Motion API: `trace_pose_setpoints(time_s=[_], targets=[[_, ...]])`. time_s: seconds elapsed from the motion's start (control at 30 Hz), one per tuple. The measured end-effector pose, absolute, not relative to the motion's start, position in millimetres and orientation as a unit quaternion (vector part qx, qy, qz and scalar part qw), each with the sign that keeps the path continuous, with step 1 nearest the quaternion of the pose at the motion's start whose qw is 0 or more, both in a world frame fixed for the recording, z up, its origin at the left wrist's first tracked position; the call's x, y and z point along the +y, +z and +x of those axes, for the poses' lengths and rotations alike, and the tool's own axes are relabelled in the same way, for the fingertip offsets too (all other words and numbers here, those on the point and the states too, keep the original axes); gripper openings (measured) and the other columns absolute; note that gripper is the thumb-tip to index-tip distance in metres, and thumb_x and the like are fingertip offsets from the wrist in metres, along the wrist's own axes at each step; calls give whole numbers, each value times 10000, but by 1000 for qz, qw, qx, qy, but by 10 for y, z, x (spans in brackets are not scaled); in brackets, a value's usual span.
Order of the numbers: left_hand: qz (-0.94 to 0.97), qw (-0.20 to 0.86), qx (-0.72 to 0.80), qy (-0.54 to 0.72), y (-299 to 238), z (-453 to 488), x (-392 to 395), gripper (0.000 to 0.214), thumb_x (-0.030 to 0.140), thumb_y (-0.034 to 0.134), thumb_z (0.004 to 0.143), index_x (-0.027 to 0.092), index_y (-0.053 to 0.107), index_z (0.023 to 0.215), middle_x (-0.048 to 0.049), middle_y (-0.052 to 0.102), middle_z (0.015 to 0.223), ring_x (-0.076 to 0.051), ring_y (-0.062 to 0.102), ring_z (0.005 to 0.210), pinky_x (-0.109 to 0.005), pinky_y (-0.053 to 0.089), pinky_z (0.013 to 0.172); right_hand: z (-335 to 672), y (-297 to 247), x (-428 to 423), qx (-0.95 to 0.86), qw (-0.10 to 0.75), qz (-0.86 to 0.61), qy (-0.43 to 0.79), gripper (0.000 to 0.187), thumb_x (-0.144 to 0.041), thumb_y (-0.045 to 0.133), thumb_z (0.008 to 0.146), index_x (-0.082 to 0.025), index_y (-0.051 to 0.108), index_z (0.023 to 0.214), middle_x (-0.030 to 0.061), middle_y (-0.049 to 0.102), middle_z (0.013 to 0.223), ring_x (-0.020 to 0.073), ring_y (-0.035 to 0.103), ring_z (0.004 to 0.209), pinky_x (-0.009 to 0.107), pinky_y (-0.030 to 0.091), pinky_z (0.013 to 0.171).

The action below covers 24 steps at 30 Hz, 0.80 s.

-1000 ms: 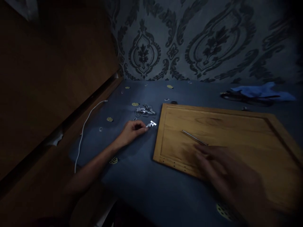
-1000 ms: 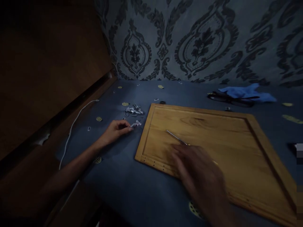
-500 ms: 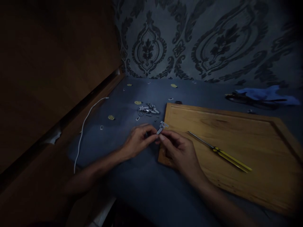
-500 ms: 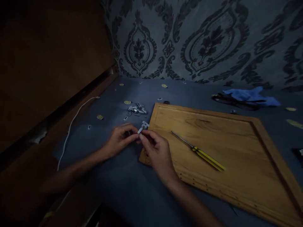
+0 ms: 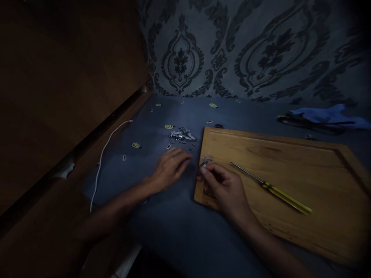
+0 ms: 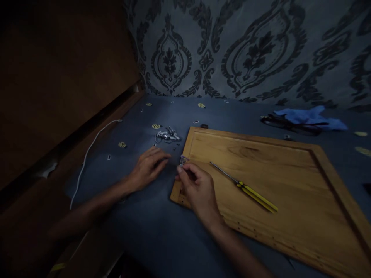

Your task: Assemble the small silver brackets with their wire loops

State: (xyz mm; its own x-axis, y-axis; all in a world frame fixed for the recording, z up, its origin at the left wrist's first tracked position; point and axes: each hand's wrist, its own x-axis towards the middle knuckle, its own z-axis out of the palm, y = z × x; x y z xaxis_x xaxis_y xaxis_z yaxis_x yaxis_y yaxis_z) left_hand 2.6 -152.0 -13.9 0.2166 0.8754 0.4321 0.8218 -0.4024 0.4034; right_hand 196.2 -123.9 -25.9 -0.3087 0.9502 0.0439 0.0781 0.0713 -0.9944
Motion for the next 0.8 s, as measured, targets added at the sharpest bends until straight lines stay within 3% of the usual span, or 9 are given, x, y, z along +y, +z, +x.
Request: trace_pose_setpoints(time_s=[0.17,0.33,0.43,0.53,0.63,0.8], targets=[[806,-23,583,100,-154,-27,-1246,426,143,484,1051,196,579,1462,-148,618,1466,-321,540,1350,-481,530,1026,1968,-285,-1263,-641,390,-414,515,489,-697,705,838,-212,672,785,45,676,724,149,578,549,247,433,455],[842,-23,537,46,-189,12,-1051,478,145,424,1068,145,470,1544,-151,456,1666,-295,369,1560,-456,450,1130,1979,-291,-1264,-655,388,-406,506,490,-699,669,862,-217,653,777,48,662,730,153,576,559,251,440,461],[851,-5,524,33,-165,10,-1037,450,140,420,1064,111,493,1507,-170,509,1614,-286,433,1515,-431,432,1130,1985,-288,-1266,-660,388,-402,502,472,-680,664,877,-219,652,773,42,652,732,141,550,533,256,441,459],[843,-5,537,30,-112,-53,-1138,361,141,408,1068,129,592,1378,-151,640,1423,-271,591,1299,-410,464,1051,1983,-284,-1266,-663,391,-400,497,466,-667,658,882,-220,650,753,38,631,723,147,559,544,261,443,462],[828,-14,559,34,-54,-173,-1255,292,192,414,1080,140,662,1226,-136,692,1218,-280,619,1135,-420,485,976,1979,-275,-1260,-666,392,-397,495,443,-642,667,881,-219,659,750,39,623,716,171,604,601,257,429,455],[777,-6,616,128,-13,-326,-1096,354,123,436,1042,223,641,1314,-119,629,1356,-281,537,1224,-439,461,1023,1985,-266,-1251,-668,387,-397,496,438,-638,676,879,-219,665,753,39,628,727,178,617,629,262,443,468]])
